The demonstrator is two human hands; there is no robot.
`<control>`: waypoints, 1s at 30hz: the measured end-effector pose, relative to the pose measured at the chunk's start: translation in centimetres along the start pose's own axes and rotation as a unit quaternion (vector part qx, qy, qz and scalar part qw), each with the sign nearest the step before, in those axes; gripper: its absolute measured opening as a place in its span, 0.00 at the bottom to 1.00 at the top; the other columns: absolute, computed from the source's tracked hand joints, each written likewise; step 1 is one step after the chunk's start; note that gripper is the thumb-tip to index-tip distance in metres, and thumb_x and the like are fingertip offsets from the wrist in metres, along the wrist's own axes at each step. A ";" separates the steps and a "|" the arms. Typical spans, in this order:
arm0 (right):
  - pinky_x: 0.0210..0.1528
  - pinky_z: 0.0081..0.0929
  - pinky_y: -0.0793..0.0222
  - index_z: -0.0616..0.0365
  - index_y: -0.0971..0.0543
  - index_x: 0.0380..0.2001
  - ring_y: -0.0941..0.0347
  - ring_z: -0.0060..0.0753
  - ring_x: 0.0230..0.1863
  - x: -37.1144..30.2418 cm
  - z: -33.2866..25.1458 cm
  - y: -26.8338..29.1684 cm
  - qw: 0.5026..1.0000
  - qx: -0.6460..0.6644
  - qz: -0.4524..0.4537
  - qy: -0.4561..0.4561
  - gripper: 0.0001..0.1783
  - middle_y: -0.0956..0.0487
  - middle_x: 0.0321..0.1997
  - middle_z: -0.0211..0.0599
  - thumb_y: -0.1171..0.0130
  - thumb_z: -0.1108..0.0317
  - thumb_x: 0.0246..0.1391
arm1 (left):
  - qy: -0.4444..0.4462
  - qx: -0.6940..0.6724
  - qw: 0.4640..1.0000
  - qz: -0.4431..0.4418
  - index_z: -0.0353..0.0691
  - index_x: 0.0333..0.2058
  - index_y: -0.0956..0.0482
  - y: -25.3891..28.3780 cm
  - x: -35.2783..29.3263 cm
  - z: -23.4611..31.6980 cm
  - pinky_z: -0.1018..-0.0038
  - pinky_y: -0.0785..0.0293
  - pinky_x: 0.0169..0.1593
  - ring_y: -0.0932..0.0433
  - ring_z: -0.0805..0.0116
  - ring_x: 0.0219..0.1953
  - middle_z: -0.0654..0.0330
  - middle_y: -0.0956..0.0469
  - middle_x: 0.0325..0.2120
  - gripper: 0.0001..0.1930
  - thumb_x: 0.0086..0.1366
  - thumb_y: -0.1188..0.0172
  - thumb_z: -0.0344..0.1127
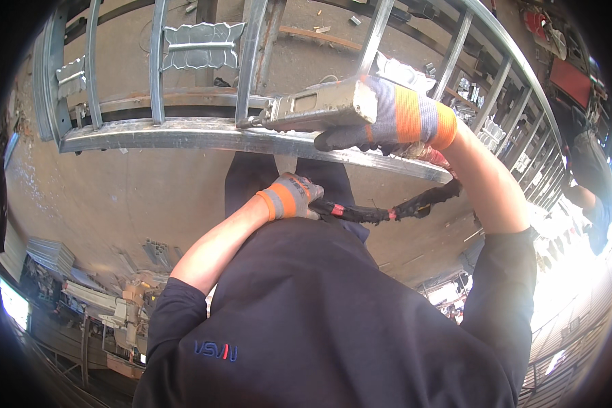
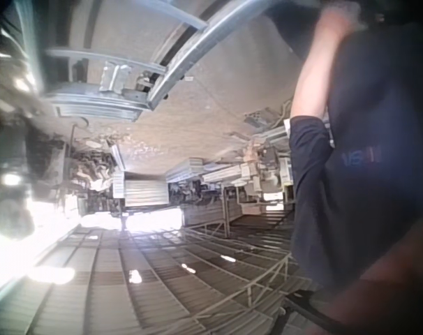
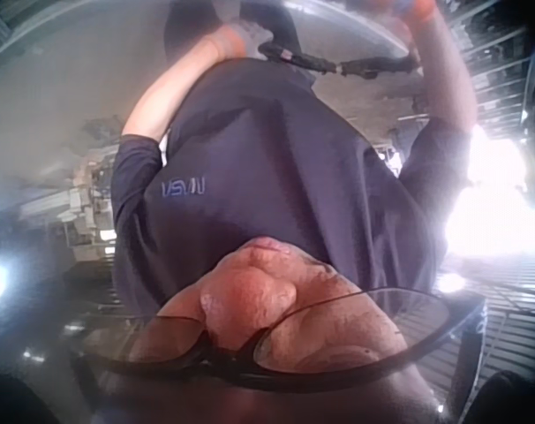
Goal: The person welds a large metal frame using a handheld welding torch, moving along the frame to join multiple sections. The person repositions the frame and continues welding different joints while wearing gloves.
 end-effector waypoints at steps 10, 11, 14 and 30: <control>0.38 0.26 0.22 0.58 0.16 0.56 0.19 0.27 0.37 0.1 -0.9 0.5 0.992 -0.115 -0.049 -0.027 0.26 0.13 0.43 0.36 0.25 0.58 0.58 | -0.015 0.000 1.000 0.011 0.41 0.48 0.16 0.0 -0.2 0.1 0.55 0.21 0.51 0.15 0.47 0.46 0.47 0.14 0.40 0.30 0.64 0.39 0.64; 0.39 0.27 0.22 0.58 0.16 0.56 0.18 0.28 0.37 0.1 -0.8 0.5 0.994 -0.097 -0.050 -0.032 0.26 0.12 0.43 0.37 0.26 0.58 0.58 | -0.014 -0.004 1.000 0.012 0.41 0.48 0.16 0.0 -0.3 0.1 0.55 0.21 0.51 0.15 0.47 0.46 0.47 0.14 0.40 0.30 0.65 0.40 0.64; 0.43 0.29 0.22 0.58 0.16 0.55 0.17 0.32 0.38 0.0 -0.4 0.4 0.994 -0.057 -0.056 -0.076 0.25 0.12 0.43 0.38 0.26 0.59 0.58 | -0.017 -0.012 1.000 0.018 0.40 0.46 0.16 -0.1 -0.4 0.1 0.54 0.22 0.52 0.15 0.45 0.47 0.46 0.14 0.40 0.30 0.67 0.42 0.65; 0.27 0.22 0.28 0.57 0.15 0.50 0.23 0.19 0.28 -1.0 1.7 0.2 0.999 0.015 -0.007 -0.033 0.23 0.14 0.37 0.30 0.24 0.59 0.54 | -0.014 -0.032 0.999 0.015 0.39 0.51 0.17 -0.1 -0.3 0.1 0.53 0.23 0.53 0.16 0.43 0.49 0.42 0.15 0.42 0.33 0.68 0.44 0.66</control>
Point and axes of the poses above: each hand's wrist, its own x-axis towards the middle knuckle, its own y-axis out of the back of the hand, z = x × y, the point moved 6 cm from there along x, towards the middle knuckle
